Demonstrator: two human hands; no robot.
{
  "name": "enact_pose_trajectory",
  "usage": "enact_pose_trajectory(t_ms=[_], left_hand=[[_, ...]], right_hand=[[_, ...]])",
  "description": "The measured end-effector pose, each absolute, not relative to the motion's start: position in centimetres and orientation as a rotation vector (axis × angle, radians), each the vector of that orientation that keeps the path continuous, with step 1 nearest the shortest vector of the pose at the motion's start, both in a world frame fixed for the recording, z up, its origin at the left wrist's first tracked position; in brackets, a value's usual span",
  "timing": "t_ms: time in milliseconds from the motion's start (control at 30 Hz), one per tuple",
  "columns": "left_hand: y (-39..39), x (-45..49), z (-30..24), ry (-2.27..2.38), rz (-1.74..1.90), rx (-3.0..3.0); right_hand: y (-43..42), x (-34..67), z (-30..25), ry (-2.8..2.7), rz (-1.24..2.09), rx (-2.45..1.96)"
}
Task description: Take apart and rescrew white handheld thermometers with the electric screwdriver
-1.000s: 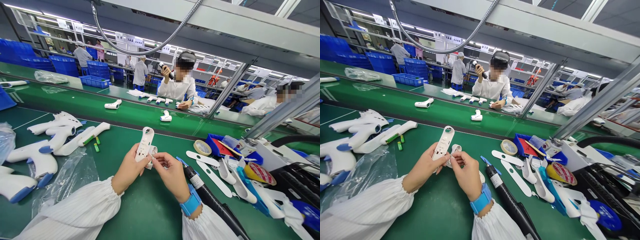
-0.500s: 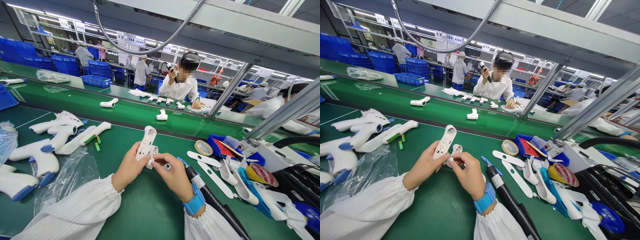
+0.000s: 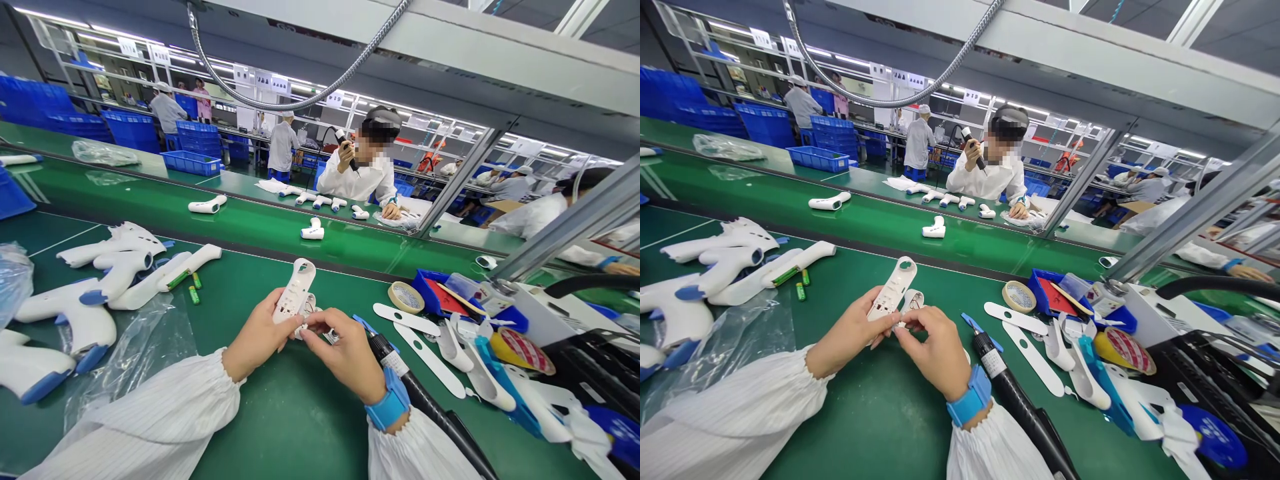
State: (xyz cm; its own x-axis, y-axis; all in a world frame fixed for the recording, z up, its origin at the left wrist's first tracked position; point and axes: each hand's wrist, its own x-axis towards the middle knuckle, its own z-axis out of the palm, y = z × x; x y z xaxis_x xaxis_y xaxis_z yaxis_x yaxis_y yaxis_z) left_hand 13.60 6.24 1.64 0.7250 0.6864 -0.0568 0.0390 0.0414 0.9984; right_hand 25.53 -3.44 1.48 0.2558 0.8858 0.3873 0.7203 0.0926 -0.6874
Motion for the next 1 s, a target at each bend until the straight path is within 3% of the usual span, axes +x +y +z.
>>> enact_pose_trajectory(t_ms=[400, 1000], left_hand=[[5.2, 13.6, 1.4, 0.559, 0.354, 1.419], [4.9, 13.6, 0.7, 0.539, 0.307, 1.435]], right_hand=[[-3.4, 26.5, 1.3, -1.337, -0.103, -1.607], [-2.9, 26.5, 0.5, -1.363, -0.04, -1.621]])
